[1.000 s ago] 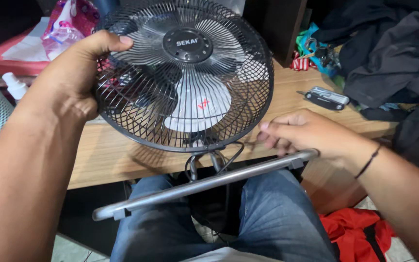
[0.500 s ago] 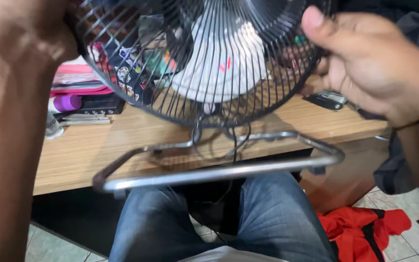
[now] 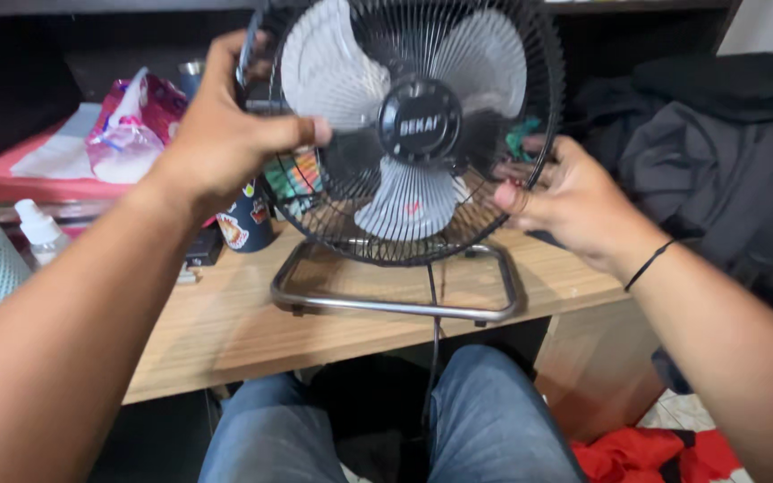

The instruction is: The person assembles a desk fan by attaching the fan blades to the motor hub, securing them with a nut, and then snapping the front protective cage into place. The fan is placed on a desk after assembly.

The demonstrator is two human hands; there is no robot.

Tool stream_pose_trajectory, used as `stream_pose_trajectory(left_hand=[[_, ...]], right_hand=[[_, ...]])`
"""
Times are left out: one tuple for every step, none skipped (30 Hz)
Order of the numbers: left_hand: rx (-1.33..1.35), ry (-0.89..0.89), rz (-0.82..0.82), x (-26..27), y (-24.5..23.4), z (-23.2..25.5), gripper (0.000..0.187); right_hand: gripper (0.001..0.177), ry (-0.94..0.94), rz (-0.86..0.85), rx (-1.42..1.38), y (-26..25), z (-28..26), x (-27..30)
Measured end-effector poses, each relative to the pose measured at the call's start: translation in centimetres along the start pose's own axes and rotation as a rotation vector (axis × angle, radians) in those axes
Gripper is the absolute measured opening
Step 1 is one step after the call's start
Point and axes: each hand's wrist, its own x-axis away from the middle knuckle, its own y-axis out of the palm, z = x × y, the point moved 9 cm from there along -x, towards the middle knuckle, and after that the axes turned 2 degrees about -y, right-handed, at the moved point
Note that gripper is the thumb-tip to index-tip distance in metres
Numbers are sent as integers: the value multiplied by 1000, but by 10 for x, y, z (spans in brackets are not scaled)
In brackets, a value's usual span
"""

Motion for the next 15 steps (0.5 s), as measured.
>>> stream_pose_trajectory(left_hand=[[-27, 15, -17, 3, 2, 2, 88], [-54, 30, -34, 5, 4, 4, 90], [-60, -11, -31, 8, 3, 2, 92], [-67, -53, -27, 11, 3, 0, 95], [-73, -95, -24, 13, 3, -2, 97], [-74, -106, -21, 14, 4, -1, 97], [-73, -119, -18, 15, 5, -1, 98], [-72, -131, -16, 16, 5, 0, 98], [-80, -150, -16, 18, 6, 0, 98], [-89, -169, -15, 19, 6, -1, 98], [-95, -188, -17, 19, 7, -2, 98], [-85, -230, -4, 21, 7, -6, 95], [-76, -273, 10, 23, 7, -10, 93], [-66, -315, 24, 24, 7, -14, 91], [-82, -323, 31, 25, 7, -15, 88]], right_hand=[[74, -78, -25, -29, 3, -2, 0], [76, -156, -51, -58, 6, -6, 2], [78, -236, -78, -87, 10, -12, 4], [78, -212, -76, -73, 10, -10, 6], [78, -187, -74, -59, 10, -10, 9], [79, -162, -72, -46, 10, -12, 11], [80, -115, -63, -31, 9, -13, 11], [82, -67, -54, -16, 7, -15, 12], [83, -18, -45, -1, 6, -18, 14], [84, 21, -12, -25, 2, -21, 13], [84, 61, 24, -48, -3, -25, 12], [85, 101, 59, -71, -6, -28, 11], [88, 80, 59, -52, -6, -34, 8], [91, 58, 59, -33, -5, -40, 6], [94, 38, 60, -15, -5, -45, 4]])
